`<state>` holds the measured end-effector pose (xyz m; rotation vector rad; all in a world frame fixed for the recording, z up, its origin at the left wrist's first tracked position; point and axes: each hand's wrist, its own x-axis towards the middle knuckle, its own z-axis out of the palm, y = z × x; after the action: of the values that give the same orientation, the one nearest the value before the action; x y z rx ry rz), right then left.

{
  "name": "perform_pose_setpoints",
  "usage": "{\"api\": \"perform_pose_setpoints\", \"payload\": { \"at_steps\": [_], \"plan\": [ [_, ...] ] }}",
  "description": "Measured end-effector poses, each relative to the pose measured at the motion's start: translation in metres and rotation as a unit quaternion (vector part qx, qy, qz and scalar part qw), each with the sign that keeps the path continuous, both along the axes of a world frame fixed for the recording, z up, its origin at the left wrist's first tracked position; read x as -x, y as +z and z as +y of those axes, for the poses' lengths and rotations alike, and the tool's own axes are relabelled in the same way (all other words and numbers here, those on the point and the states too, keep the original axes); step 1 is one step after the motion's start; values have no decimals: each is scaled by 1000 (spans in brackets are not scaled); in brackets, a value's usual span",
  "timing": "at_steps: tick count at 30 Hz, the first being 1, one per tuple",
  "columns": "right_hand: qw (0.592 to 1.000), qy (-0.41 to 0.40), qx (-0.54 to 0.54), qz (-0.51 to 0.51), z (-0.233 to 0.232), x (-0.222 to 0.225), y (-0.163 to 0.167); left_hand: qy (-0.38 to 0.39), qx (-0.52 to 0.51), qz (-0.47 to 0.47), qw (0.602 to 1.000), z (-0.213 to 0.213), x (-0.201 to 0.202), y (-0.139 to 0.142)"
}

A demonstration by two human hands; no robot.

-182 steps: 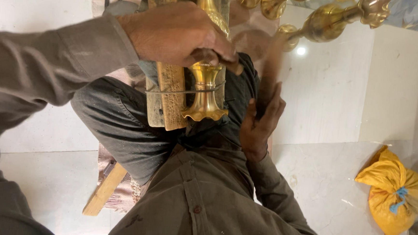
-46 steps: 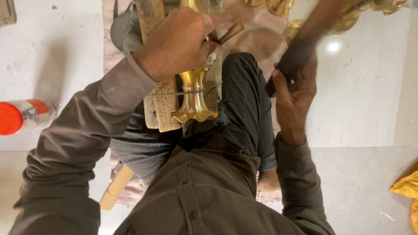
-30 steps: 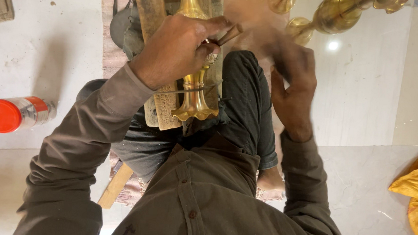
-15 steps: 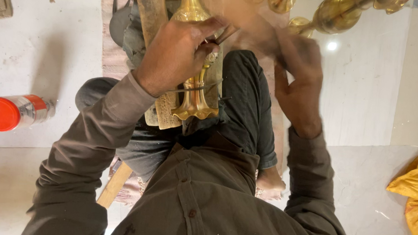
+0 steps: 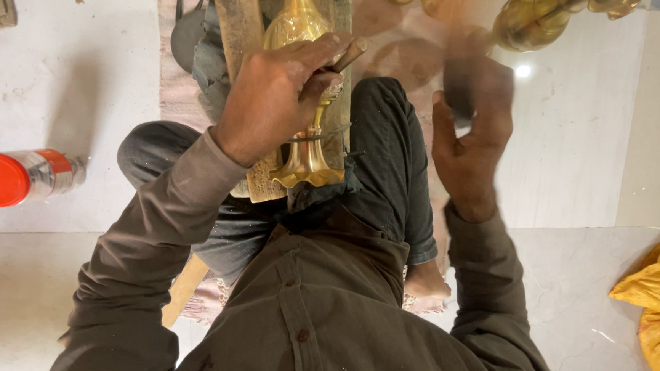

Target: The person sits on the floor with a brass vase clamped between wooden blocks and engraves decorative patterns into its surface. They strike a small chisel with a wooden mallet to cut the design, repositioning the vase and chisel as they work across different areas of the brass.

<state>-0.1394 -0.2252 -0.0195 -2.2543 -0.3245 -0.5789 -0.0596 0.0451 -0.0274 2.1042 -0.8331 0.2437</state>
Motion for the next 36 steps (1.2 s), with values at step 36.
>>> {"api": "perform_pose_setpoints", "payload": {
  "at_steps": [36],
  "plan": [
    [980, -144, -107, 92, 43, 63, -70, -229, -258, -32, 938, -18, -60, 15]
  ]
}}
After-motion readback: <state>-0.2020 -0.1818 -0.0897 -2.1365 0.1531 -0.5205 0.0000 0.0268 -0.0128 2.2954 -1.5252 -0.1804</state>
